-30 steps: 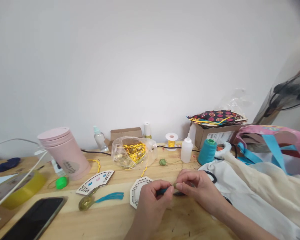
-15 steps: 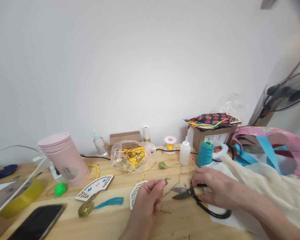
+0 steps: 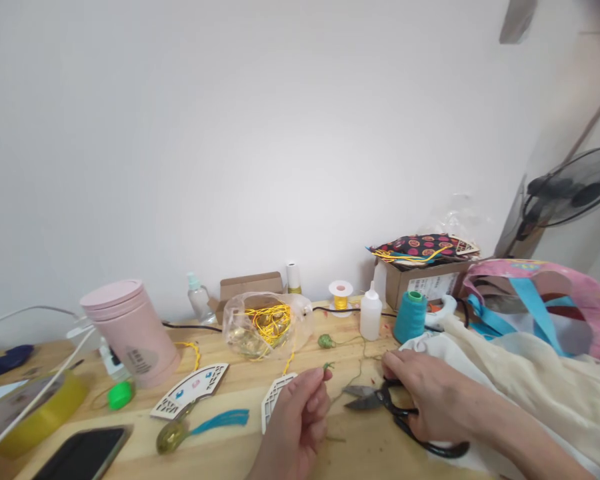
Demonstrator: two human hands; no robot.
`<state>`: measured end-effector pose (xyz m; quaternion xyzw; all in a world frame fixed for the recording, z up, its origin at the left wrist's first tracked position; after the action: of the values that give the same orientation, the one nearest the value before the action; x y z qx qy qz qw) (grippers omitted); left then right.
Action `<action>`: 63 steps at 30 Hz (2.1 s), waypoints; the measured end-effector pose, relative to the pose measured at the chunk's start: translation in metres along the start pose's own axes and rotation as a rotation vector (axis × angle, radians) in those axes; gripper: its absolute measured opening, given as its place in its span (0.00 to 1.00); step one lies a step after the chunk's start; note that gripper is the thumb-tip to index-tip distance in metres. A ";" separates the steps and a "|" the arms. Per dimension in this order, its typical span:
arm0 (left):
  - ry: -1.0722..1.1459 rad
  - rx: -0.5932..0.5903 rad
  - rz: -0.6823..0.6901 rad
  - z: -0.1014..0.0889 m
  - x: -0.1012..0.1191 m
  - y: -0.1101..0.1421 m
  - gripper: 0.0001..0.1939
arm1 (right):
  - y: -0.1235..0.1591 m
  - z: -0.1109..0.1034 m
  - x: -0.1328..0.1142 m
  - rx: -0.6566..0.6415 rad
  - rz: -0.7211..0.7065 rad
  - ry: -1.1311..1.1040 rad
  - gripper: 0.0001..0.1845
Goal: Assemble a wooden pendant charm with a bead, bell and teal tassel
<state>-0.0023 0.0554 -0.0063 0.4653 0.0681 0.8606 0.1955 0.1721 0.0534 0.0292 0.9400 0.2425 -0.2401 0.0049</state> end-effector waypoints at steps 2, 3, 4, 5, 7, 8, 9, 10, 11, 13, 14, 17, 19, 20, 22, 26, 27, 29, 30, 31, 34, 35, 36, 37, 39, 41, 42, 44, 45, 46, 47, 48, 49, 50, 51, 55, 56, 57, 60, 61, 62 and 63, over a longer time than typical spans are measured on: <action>0.042 0.000 -0.019 -0.001 -0.001 0.000 0.12 | 0.001 -0.011 -0.001 0.062 -0.011 -0.118 0.17; 0.054 0.000 -0.028 -0.001 -0.002 0.000 0.12 | 0.001 -0.017 -0.002 0.099 -0.017 -0.198 0.16; 0.058 0.002 -0.034 -0.001 -0.002 0.000 0.12 | 0.000 -0.022 -0.003 0.143 -0.021 -0.295 0.16; 0.053 0.003 -0.036 0.000 -0.003 0.000 0.12 | -0.001 -0.027 -0.005 0.177 -0.023 -0.415 0.17; 0.031 0.014 -0.029 0.002 -0.004 0.001 0.13 | -0.006 -0.029 -0.009 0.250 -0.016 -0.705 0.23; 0.013 0.019 -0.024 0.004 -0.004 0.002 0.13 | -0.009 -0.027 -0.013 0.262 -0.017 -0.851 0.27; -0.011 0.019 -0.021 0.006 -0.005 0.003 0.14 | -0.012 -0.022 -0.018 0.274 -0.013 -0.973 0.29; -0.038 0.016 -0.018 0.008 -0.005 0.004 0.15 | -0.015 -0.015 -0.022 0.266 0.005 -1.055 0.28; -0.066 0.010 -0.015 0.010 -0.006 0.004 0.16 | -0.017 -0.008 -0.026 0.261 0.039 -1.109 0.28; -0.121 -0.001 -0.002 0.013 -0.007 0.006 0.16 | -0.018 0.004 -0.032 0.303 0.079 -1.180 0.28; -0.142 -0.002 0.004 0.014 -0.008 0.006 0.15 | -0.018 0.008 -0.035 0.330 0.068 -1.188 0.29; -0.195 -0.007 0.002 0.014 -0.011 0.006 0.13 | -0.014 0.013 -0.038 0.400 0.015 -1.116 0.31; -0.225 -0.035 -0.009 0.015 -0.014 0.006 0.13 | -0.012 0.013 -0.037 0.425 -0.003 -1.038 0.29; -0.239 -0.054 -0.018 0.015 -0.015 0.005 0.13 | -0.011 0.013 -0.037 0.429 -0.008 -1.009 0.28; -0.268 -0.080 -0.040 0.016 -0.019 0.005 0.14 | -0.009 0.012 -0.037 0.431 -0.017 -0.992 0.26; -0.357 -0.078 -0.034 0.015 -0.022 0.004 0.14 | -0.011 0.011 -0.038 0.399 -0.017 -1.072 0.24; -0.395 -0.062 -0.005 0.014 -0.021 0.004 0.14 | -0.011 0.011 -0.038 0.389 -0.011 -1.097 0.23; -0.486 -0.025 0.060 0.014 -0.016 0.004 0.14 | -0.012 0.012 -0.038 0.370 0.003 -1.142 0.23; -0.532 -0.008 0.088 0.013 -0.014 0.005 0.13 | -0.012 0.012 -0.037 0.363 0.006 -1.159 0.24; -0.566 0.003 0.107 0.014 -0.012 0.005 0.12 | -0.013 0.012 -0.037 0.358 0.006 -1.172 0.24; -0.580 0.007 0.104 0.014 -0.010 0.005 0.12 | -0.012 0.012 -0.036 0.364 0.001 -1.195 0.22; -0.558 0.005 0.091 0.014 -0.011 0.005 0.13 | -0.012 0.012 -0.036 0.369 -0.003 -1.202 0.21; -0.531 0.003 0.077 0.014 -0.011 0.005 0.13 | -0.012 0.012 -0.035 0.375 -0.002 -1.210 0.21; -0.501 0.001 0.064 0.013 -0.012 0.005 0.13 | -0.013 0.012 -0.035 0.383 0.000 -1.218 0.21; -0.443 -0.005 0.047 0.013 -0.014 0.005 0.13 | -0.013 0.012 -0.035 0.384 0.001 -1.240 0.20; -0.377 -0.014 0.036 0.014 -0.015 0.005 0.13 | -0.014 0.014 -0.034 0.379 0.008 -1.265 0.19; -0.347 -0.021 0.027 0.015 -0.015 0.005 0.13 | -0.014 0.016 -0.034 0.376 0.014 -1.275 0.18; -0.295 -0.027 0.013 0.016 -0.016 0.005 0.12 | -0.014 0.018 -0.034 0.380 0.023 -1.280 0.17; -0.273 -0.026 0.006 0.017 -0.017 0.006 0.12 | -0.013 0.019 -0.033 0.387 0.025 -1.276 0.17; -0.255 -0.023 0.000 0.017 -0.017 0.006 0.12 | -0.013 0.020 -0.034 0.390 0.021 -1.265 0.16; -0.243 -0.021 -0.007 0.018 -0.018 0.006 0.12 | -0.012 0.021 -0.034 0.394 0.008 -1.248 0.16; -0.239 -0.012 -0.004 0.017 -0.018 0.006 0.12 | -0.012 0.021 -0.034 0.395 -0.007 -1.225 0.16; -0.251 -0.005 0.006 0.017 -0.018 0.006 0.12 | -0.012 0.021 -0.034 0.396 -0.024 -1.201 0.16; -0.276 0.005 0.022 0.016 -0.017 0.006 0.13 | -0.012 0.020 -0.034 0.402 -0.038 -1.178 0.16; -0.311 0.025 0.049 0.015 -0.015 0.006 0.13 | -0.012 0.018 -0.032 0.413 -0.043 -1.158 0.15; -0.489 0.181 0.191 0.005 -0.003 0.006 0.12 | -0.012 0.010 -0.027 0.429 0.014 -1.101 0.12; -0.534 0.225 0.232 0.003 0.001 0.006 0.12 | -0.012 0.008 -0.027 0.399 0.023 -1.078 0.13; -0.578 0.258 0.274 0.001 0.005 0.006 0.11 | -0.012 0.007 -0.029 0.363 0.021 -1.051 0.14; -0.671 0.319 0.396 -0.002 0.016 0.008 0.09 | -0.008 0.008 -0.035 0.271 -0.001 -0.928 0.16; -0.685 0.329 0.423 -0.002 0.018 0.008 0.09 | -0.007 0.010 -0.037 0.250 0.013 -0.874 0.17; -0.693 0.337 0.442 -0.003 0.019 0.009 0.08 | -0.006 0.013 -0.037 0.237 0.036 -0.815 0.18; -0.696 0.340 0.455 -0.003 0.020 0.009 0.09 | -0.005 0.015 -0.036 0.229 0.062 -0.753 0.19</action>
<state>-0.0173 0.0550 0.0102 0.7558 0.0344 0.6505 -0.0668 0.1351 0.0394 0.0329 0.7874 0.1668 -0.5934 -0.0043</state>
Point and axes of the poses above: each hand's wrist, its own y-axis away from the middle knuckle, its own z-axis out of the palm, x = y × z, the point moved 5 cm from there along -y, towards the middle knuckle, and after that the axes turned 9 degrees about -y, right-handed, at the moved point
